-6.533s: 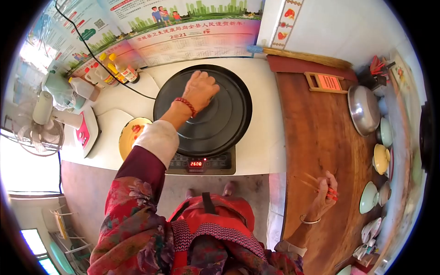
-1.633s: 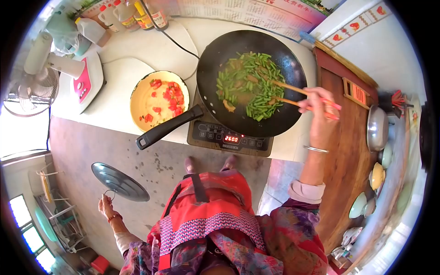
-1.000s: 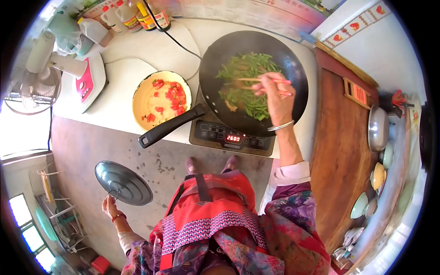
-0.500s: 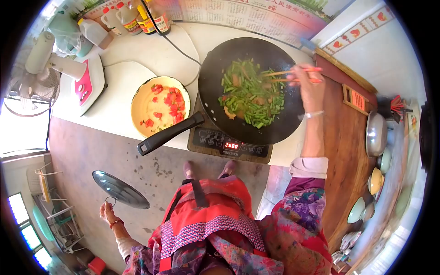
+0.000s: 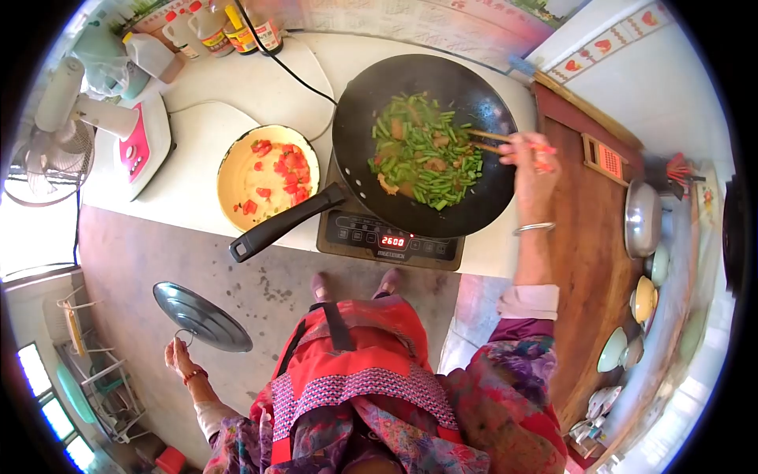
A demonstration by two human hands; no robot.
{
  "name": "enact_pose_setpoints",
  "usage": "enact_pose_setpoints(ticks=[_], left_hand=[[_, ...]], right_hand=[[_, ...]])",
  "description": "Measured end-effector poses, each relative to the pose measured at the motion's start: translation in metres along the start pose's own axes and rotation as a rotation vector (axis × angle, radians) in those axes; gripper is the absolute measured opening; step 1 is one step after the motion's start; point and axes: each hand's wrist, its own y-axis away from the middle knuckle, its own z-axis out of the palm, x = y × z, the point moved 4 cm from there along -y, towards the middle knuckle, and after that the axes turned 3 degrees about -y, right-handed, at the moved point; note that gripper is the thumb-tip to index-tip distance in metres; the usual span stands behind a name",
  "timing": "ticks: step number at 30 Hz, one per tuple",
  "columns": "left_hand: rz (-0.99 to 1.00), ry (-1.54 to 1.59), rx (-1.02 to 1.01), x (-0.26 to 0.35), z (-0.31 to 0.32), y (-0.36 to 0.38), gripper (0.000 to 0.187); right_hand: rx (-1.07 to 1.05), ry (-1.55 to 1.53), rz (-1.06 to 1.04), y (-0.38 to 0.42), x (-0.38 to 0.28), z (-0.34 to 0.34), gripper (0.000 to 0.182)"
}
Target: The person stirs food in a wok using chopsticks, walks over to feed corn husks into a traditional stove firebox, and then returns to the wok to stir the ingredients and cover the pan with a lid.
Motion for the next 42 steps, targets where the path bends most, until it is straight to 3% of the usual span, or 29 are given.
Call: enact_pose_setpoints(ticks=[3,5,8,14,18,21,25,28,30,35,38,40,42], left_hand=[[0.019,0.031,-0.016,-0.003,0.001,-0.003,0.011],[0.023,0.048,-0.032,0.000,0.006,-0.004,0.010],[-0.003,0.026,-0.031,0.002,0.011,-0.003,0.010],[0.023,0.014,-0.004,0.010,0.016,0.001,0.011],[0.074,0.039,-0.048,0.007,0.017,-0.004,0.012],[0.090,0.030,-0.065,0.008,0.023,-0.004,0.012],[0.071,0.018,-0.068,0.013,0.027,-0.004,0.013],[0.075,0.021,-0.062,0.023,0.029,0.002,0.014],[0.086,0.029,-0.052,0.023,0.028,0.004,0.015],[0.085,0.011,-0.064,0.019,0.025,0.001,0.015],[0.086,0.045,-0.053,0.026,0.023,0.008,0.015],[0.097,0.041,-0.045,0.025,0.019,0.008,0.015],[0.106,0.042,-0.034,0.021,0.014,0.009,0.015]], right_hand=[[-0.042,-0.035,0.064,0.015,-0.017,0.008,0.017],[0.052,0.044,0.027,0.015,-0.041,-0.007,0.018],[0.053,0.145,0.055,0.025,-0.026,-0.029,0.018],[0.056,-0.099,0.117,0.042,-0.027,0.002,0.015],[0.094,0.127,0.081,0.046,-0.035,-0.027,0.015],[0.080,-0.056,0.194,0.058,-0.019,0.000,0.015],[0.057,-0.159,0.076,0.060,-0.047,0.015,0.015],[0.029,-0.031,0.110,0.065,-0.067,0.000,0.016],[0.001,0.087,0.268,0.071,-0.053,-0.007,0.016],[0.024,-0.201,0.144,0.074,-0.025,0.031,0.014],[0.029,-0.241,0.055,0.062,-0.048,0.039,0.014],[0.001,-0.193,0.007,0.060,-0.066,0.043,0.013],[-0.161,-0.150,-0.010,0.069,-0.075,0.055,0.012]])
